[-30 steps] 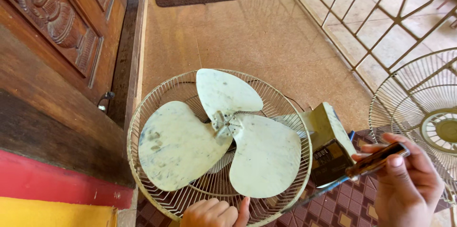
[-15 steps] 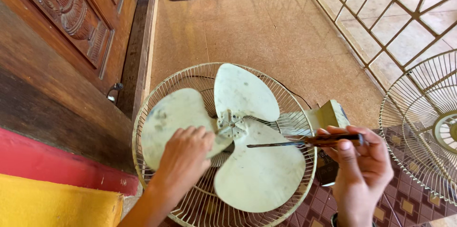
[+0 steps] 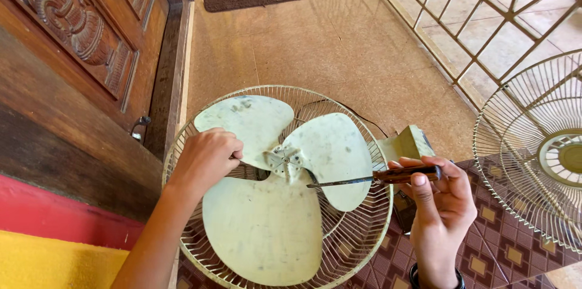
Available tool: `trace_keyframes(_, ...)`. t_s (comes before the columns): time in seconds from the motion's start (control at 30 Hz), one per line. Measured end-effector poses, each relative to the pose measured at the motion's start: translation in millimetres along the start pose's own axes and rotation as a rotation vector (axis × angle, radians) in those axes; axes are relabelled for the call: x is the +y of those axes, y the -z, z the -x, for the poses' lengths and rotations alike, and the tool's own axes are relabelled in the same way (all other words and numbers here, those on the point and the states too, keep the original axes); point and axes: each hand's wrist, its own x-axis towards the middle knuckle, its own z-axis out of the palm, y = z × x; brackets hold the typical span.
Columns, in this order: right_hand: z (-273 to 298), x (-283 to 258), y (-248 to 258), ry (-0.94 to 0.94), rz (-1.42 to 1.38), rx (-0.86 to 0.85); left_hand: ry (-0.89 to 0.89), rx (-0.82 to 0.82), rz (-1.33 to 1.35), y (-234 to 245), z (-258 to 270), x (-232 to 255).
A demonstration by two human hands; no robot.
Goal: The person disassembles a standing electric fan by removing the front grille, unscrewing the fan blades, and detaching the motor housing from the base. The person uses a screwdriver to loosen screws and handles the fan components by hand.
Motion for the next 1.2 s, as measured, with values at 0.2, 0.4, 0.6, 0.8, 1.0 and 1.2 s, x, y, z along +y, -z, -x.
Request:
trace_keyframes(0.2, -4, 11, 14, 0.025, -0.013, 0.033, -0.002, -0.031, 0.01, -7, -18, -16)
trace_keyframes(0.4, -3, 16, 16, 0.048, 0.006, 0.056, -0.044, 0.001, 0.034, -14, -34, -34)
trace_keyframes(0.6, -6, 24, 15, 0.049, 0.06, 0.028, -0.061, 0.005, 0.029, -21, -48, -41)
trace_keyframes(0.8, -6, 31, 7, 0.06, 0.044, -0.004, -0.086, -0.055, 0.078, -34, -75, -56)
trace_keyframes(1.0, 2, 32, -8, 0.088, -0.019, -0.03, -0.187, -0.081, 0.084, -52, -107, -67)
trace_keyframes(1.2, 7, 30, -10, 0.109, 0.01, -0.043, -0.212, -0.113, 0.097, -66, -126, -69)
